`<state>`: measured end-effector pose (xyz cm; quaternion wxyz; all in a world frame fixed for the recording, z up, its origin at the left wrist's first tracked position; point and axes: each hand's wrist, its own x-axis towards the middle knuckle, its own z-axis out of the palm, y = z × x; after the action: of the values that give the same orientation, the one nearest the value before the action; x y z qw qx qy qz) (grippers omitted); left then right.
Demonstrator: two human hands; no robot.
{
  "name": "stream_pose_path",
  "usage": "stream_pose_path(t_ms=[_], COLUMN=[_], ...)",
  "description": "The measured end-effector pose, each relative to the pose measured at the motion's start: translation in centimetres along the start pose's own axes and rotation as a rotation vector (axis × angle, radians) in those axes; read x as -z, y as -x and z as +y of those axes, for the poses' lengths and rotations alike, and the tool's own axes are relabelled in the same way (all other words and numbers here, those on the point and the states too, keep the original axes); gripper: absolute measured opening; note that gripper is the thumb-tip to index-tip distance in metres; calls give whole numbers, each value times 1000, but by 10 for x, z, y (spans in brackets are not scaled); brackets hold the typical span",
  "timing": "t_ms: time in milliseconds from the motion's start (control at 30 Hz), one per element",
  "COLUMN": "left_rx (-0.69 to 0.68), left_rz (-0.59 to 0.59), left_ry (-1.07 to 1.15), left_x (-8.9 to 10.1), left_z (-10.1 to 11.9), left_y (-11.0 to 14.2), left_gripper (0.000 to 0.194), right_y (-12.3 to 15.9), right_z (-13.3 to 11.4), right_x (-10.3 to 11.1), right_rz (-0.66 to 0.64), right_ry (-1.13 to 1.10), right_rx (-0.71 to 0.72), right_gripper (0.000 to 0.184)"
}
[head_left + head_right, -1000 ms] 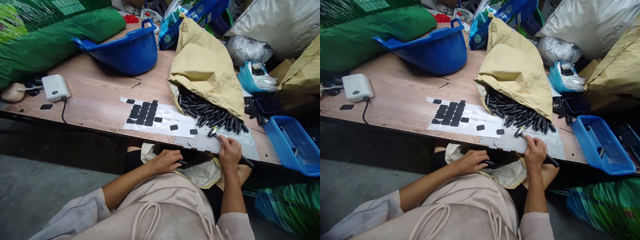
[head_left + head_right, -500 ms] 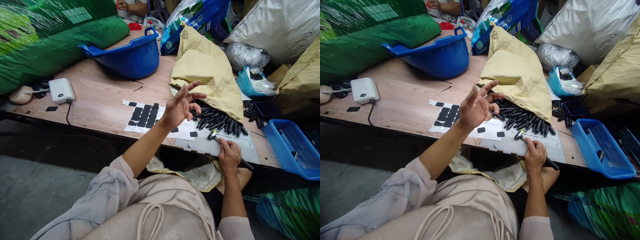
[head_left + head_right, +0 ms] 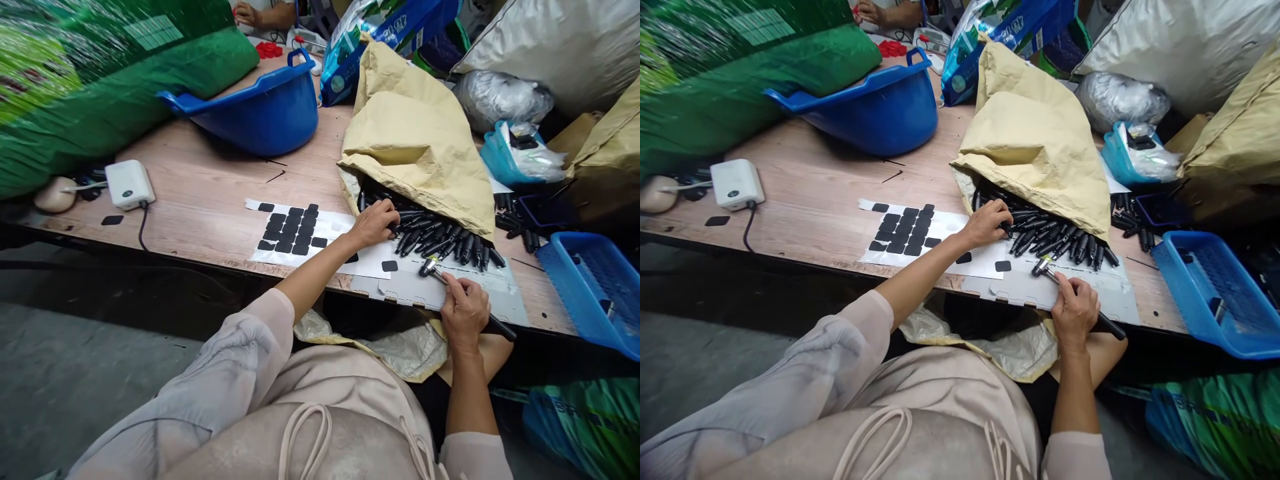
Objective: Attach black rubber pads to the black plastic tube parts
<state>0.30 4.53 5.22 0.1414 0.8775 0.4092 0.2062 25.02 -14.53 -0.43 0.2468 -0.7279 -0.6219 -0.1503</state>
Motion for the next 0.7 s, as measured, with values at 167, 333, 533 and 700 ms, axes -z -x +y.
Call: stream_pose_path(t_ms=[167, 333, 533, 700], left_rx=[-124, -159, -59, 65], left_rz=[94, -66, -102, -42], left_ry=[-21, 15, 117, 257], left_x=[21, 18, -13, -16], left_z=[12, 19, 10, -3], left_y=[20, 60, 87, 93], left_gripper=[16, 17, 30, 25], right_y=[0, -1, -7, -3], right_z=[-1, -1, 2, -22], right_x=[-1, 1, 6, 30], right_rz=[6, 0, -35, -27], right_ry=[6, -25, -89, -207], right_rx=[-14, -27, -38, -108], right_gripper=[33, 35, 33, 34])
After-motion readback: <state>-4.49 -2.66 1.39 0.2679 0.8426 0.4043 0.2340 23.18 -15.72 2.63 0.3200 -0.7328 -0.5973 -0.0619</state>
